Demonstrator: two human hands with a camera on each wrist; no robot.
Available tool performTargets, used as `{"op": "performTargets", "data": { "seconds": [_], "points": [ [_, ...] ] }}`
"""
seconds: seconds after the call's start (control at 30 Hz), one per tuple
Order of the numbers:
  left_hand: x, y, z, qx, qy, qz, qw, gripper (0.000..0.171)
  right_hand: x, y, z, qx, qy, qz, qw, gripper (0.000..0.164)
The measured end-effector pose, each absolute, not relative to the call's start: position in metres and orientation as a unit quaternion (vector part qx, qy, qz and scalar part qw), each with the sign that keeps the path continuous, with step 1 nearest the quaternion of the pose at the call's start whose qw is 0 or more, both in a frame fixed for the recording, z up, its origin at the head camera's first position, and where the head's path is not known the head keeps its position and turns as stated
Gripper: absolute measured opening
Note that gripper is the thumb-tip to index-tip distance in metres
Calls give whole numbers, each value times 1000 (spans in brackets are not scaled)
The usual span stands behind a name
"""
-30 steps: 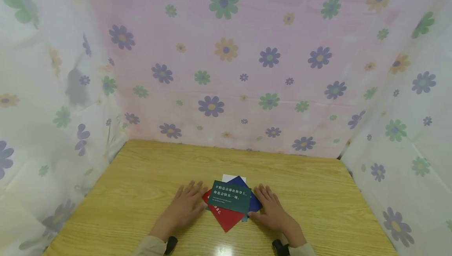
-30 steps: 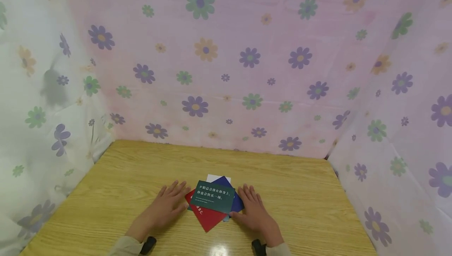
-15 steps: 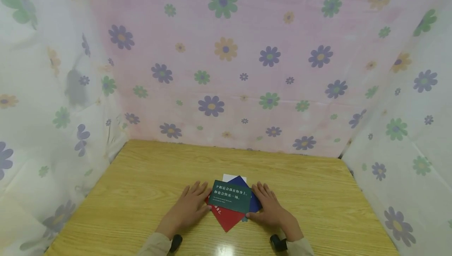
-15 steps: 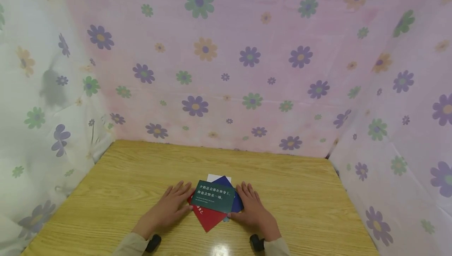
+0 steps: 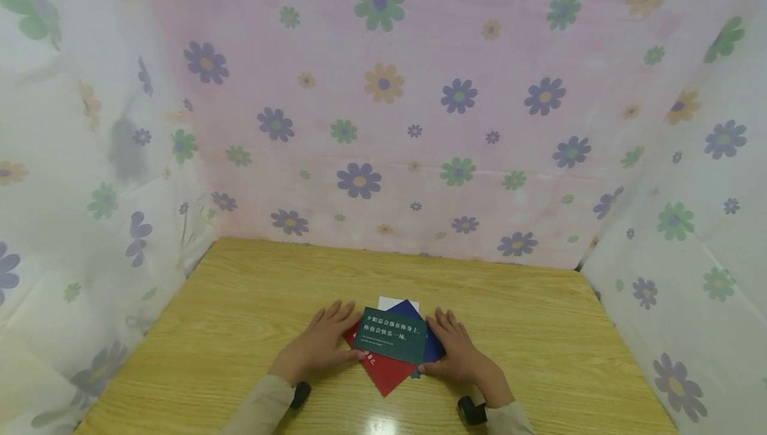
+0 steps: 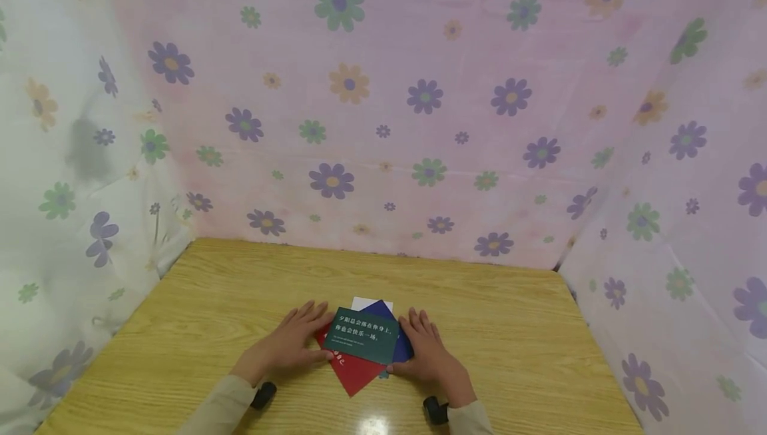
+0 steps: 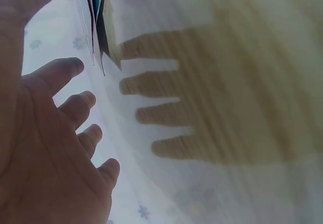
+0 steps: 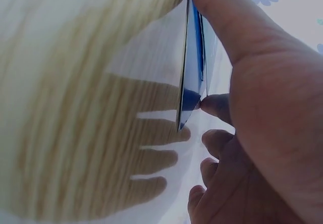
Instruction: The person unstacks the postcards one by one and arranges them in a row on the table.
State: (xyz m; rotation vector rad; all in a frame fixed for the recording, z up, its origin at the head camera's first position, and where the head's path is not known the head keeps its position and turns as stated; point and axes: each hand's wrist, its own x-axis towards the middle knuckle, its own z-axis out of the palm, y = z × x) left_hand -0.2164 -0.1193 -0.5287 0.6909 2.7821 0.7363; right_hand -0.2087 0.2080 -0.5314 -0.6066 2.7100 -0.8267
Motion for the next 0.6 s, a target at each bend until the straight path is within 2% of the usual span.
{"op": "performTargets", "data": {
  "seconds": [0.6],
  "points": [
    [-235,-115,-524,239,929,253,123,99,-209,208,-532,-211,927,-286,119,100]
  ]
}}
